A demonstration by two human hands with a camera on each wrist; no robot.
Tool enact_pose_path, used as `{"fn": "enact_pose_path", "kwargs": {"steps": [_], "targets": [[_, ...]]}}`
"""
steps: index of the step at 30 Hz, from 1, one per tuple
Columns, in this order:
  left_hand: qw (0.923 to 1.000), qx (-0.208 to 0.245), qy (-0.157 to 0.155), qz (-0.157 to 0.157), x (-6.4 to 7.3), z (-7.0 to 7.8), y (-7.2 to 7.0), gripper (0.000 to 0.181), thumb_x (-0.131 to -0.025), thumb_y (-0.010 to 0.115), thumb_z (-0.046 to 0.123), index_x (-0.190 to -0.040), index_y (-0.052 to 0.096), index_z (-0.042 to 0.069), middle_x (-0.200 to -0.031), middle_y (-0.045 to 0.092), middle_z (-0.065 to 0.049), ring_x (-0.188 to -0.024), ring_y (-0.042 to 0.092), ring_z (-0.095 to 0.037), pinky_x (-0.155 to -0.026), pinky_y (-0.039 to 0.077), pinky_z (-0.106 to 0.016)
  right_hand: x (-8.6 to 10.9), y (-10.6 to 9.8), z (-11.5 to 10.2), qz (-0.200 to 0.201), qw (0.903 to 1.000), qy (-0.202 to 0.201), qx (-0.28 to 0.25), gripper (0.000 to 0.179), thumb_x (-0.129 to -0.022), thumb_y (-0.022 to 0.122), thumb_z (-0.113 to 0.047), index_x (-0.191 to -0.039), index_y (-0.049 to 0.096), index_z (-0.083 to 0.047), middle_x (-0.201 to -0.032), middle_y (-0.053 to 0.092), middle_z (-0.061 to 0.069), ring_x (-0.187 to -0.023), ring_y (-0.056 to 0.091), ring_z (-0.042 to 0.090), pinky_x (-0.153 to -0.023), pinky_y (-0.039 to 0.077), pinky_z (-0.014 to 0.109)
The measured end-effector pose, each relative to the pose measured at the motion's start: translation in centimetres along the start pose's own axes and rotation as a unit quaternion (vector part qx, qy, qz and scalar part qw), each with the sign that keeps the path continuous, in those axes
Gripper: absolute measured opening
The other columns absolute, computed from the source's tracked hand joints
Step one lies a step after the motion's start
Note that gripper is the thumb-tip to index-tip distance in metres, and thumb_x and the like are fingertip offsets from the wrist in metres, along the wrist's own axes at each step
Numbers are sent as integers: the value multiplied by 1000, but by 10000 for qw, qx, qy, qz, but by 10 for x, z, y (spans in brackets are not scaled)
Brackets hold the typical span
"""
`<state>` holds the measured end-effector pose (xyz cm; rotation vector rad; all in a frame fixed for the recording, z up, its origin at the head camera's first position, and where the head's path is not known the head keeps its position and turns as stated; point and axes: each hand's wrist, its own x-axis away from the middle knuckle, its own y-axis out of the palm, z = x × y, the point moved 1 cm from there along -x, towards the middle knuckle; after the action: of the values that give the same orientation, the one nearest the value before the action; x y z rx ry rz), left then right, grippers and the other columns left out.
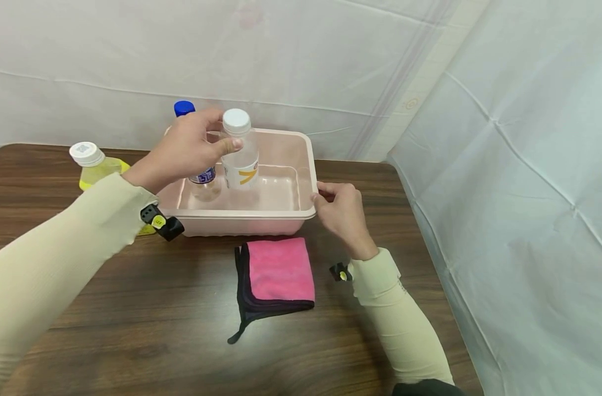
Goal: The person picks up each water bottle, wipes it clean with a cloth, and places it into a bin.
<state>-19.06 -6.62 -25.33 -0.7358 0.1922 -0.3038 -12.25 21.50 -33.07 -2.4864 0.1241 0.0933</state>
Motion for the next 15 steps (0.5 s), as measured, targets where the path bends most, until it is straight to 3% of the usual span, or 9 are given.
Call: {"fn": "enact_pose_path", "kwargs": {"steps": [6, 15], "targets": [[9995, 168, 141, -212, -6, -6, 9, 41, -102, 62, 19, -139, 53, 2, -136, 65, -18, -126, 64, -36, -107, 52, -54, 0, -2, -1, -37, 10000, -46, 39, 29, -96, 67, -5, -123, 74, 3, -114, 77, 22, -95, 72, 26, -68, 53, 10], [9976, -348, -27, -598, -11, -10, 18, 48, -105, 59, 21, -142, 39, -2, -139, 60, -23, -128, 61, -39, -111, 49, -57, 0, -3, 1, -73, 10000, -26, -61, 29, -96, 67, -6, -123, 74, 2, -113, 78, 21, -93, 72, 21, -68, 55, 12]]}}
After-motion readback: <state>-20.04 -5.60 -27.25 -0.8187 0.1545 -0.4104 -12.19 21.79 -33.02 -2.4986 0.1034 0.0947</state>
